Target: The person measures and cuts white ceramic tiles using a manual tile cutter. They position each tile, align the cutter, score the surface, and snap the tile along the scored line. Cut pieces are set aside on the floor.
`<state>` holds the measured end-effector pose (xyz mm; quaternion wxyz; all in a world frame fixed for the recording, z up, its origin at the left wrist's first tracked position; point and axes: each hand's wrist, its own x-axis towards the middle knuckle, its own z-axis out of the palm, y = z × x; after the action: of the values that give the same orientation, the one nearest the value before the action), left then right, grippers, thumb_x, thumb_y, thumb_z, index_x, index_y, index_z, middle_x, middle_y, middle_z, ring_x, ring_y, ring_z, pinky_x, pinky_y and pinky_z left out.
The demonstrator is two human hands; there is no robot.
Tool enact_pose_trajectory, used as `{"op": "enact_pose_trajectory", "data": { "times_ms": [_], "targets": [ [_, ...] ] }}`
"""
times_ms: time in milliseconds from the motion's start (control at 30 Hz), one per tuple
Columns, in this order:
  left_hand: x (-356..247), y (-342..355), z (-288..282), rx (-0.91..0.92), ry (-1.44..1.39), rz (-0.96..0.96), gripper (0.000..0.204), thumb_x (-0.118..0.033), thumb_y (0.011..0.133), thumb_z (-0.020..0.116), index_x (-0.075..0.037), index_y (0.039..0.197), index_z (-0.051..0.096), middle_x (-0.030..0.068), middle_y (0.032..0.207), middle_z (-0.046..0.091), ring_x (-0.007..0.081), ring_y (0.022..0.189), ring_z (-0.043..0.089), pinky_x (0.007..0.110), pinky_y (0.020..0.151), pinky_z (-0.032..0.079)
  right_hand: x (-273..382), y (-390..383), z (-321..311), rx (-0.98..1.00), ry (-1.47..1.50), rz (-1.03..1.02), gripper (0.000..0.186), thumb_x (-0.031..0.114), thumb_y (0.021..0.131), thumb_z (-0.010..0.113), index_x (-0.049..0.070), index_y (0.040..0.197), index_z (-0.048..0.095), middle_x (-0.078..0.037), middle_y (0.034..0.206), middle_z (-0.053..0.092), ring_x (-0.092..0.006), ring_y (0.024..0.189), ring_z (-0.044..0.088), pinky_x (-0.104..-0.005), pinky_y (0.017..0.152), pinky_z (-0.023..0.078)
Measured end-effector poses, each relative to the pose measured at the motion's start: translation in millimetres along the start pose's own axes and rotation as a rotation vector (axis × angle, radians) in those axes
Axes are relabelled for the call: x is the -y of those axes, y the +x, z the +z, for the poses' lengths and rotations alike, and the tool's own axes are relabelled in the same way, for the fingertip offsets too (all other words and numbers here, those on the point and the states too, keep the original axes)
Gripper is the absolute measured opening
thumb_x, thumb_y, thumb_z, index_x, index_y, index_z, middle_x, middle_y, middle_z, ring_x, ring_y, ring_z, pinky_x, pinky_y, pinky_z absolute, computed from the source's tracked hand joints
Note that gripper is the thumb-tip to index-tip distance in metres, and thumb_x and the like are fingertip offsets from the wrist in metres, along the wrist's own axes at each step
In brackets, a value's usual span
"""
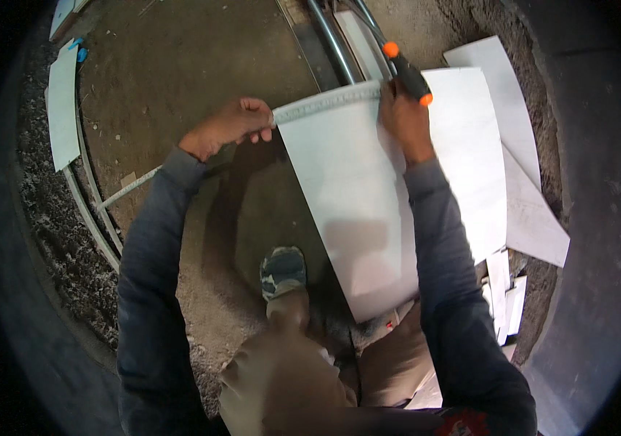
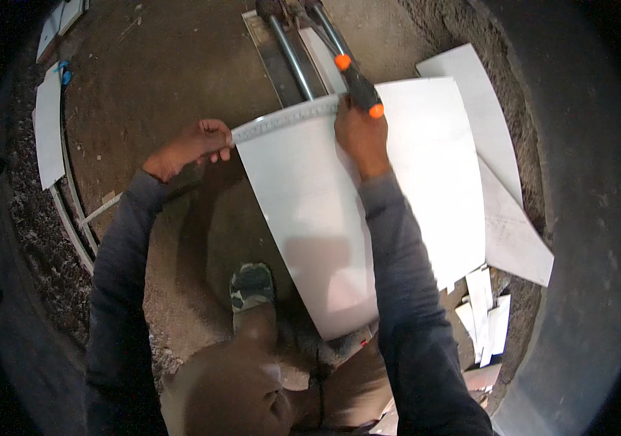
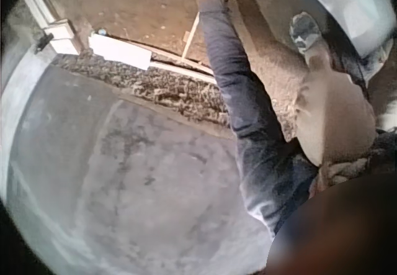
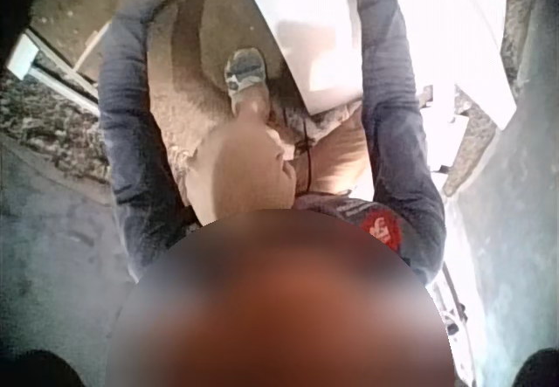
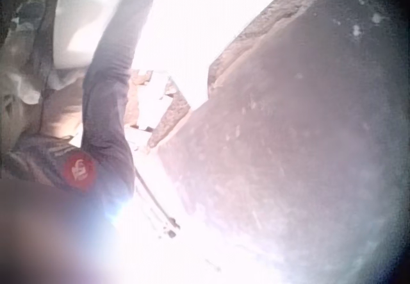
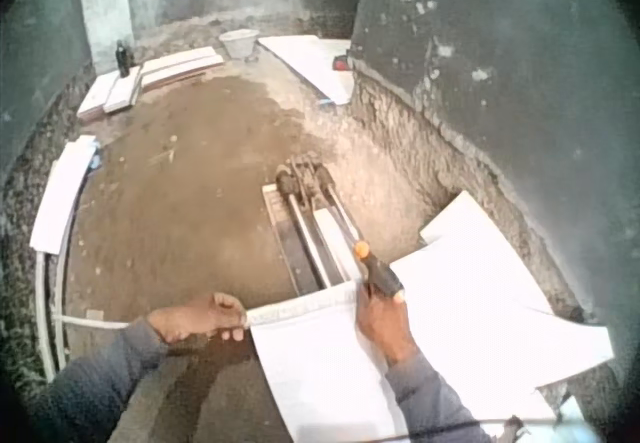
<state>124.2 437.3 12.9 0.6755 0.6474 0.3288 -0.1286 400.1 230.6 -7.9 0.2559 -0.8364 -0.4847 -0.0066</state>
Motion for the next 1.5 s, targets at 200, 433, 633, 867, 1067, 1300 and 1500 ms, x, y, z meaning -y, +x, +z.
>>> {"op": "enact_pose_trajectory", "data": {
  "times_ms": [200, 433, 633, 867, 1067, 1300, 1500],
  "targets": [
    [3.0, 1.1, -0.8, -0.025, -0.005, -0.004, 0.015, -0.027, 0.101, 0.065, -0.013, 0.100, 0.072, -0.0055, 0.079, 0.070, 0.0009, 0.066, 0.057, 0.019, 0.051, 0.037, 1.8, 2.7, -0.7, -0.007, 0.051, 0.051, 0.020, 0.017, 0.098, 0.059, -0.001, 0.103, 0.066, -0.024, 0.096, 0.069, -0.0446, 0.091, 0.068, -0.0516, 0.080, 0.055],
    [0.9, -2.2, 1.7, -0.054, -0.033, -0.013, 0.012, -0.022, 0.099, 0.065, -0.011, 0.096, 0.072, -0.0038, 0.081, 0.072, 0.0017, 0.068, 0.059, 0.020, 0.052, 0.037, 1.3, -0.5, -1.0, 0.041, 0.066, 0.140, 0.022, 0.018, 0.098, 0.064, -0.003, 0.105, 0.064, -0.026, 0.096, 0.068, -0.0468, 0.091, 0.066, -0.0511, 0.082, 0.053],
    [-3.8, -2.6, 1.2, -0.006, -0.010, -0.004, 0.014, -0.021, 0.099, 0.065, -0.009, 0.096, 0.072, -0.0017, 0.081, 0.072, 0.0019, 0.068, 0.059, 0.019, 0.052, 0.037, -0.4, -3.2, -2.8, 0.051, 0.032, 0.025, 0.022, 0.019, 0.099, 0.063, -0.002, 0.106, 0.063, -0.026, 0.099, 0.068, -0.0463, 0.095, 0.067, -0.0513, 0.082, 0.055],
    [-1.7, -3.4, 3.9, -0.048, -0.024, -0.009, 0.015, -0.021, 0.100, 0.064, -0.010, 0.096, 0.073, -0.0021, 0.080, 0.072, 0.0018, 0.067, 0.058, 0.020, 0.052, 0.037, 2.9, 3.0, -1.3, 0.043, 0.113, 0.061, 0.018, 0.016, 0.098, 0.062, -0.001, 0.103, 0.064, -0.025, 0.099, 0.068, -0.0441, 0.094, 0.068, -0.0509, 0.083, 0.054],
    [0.7, -1.9, 0.4, -0.024, 0.002, 0.013, 0.013, -0.022, 0.100, 0.063, -0.012, 0.099, 0.071, -0.0028, 0.081, 0.070, 0.0026, 0.068, 0.059, 0.019, 0.051, 0.039, 6.4, -2.5, -3.2, 0.055, 0.084, 0.147, 0.018, 0.016, 0.098, 0.062, -0.001, 0.101, 0.064, -0.023, 0.096, 0.068, -0.0416, 0.093, 0.068, -0.0480, 0.084, 0.054],
    [-1.4, -16.2, 2.3, -0.136, -0.040, -0.029, 0.017, -0.024, 0.099, 0.064, -0.009, 0.104, 0.071, -0.0018, 0.084, 0.072, 0.0027, 0.070, 0.060, 0.020, 0.055, 0.041, 9.0, 13.7, -22.3, 0.119, 0.527, 0.340, 0.045, 0.037, 0.095, 0.076, -0.003, 0.111, 0.064, -0.014, 0.087, 0.065, -0.0256, 0.079, 0.060, -0.0390, 0.077, 0.052],
    [21.2, -88.1, -19.2, -0.545, -0.064, 0.029, 0.018, -0.023, 0.100, 0.061, -0.008, 0.105, 0.070, -0.0014, 0.084, 0.072, 0.0041, 0.070, 0.060, 0.021, 0.057, 0.041, -39.1, -125.4, -125.0, 0.134, 0.038, 0.343, 0.041, 0.029, 0.098, 0.073, -0.004, 0.119, 0.063, -0.016, 0.097, 0.062, -0.0254, 0.079, 0.057, -0.0387, 0.074, 0.051]
  ]
}}
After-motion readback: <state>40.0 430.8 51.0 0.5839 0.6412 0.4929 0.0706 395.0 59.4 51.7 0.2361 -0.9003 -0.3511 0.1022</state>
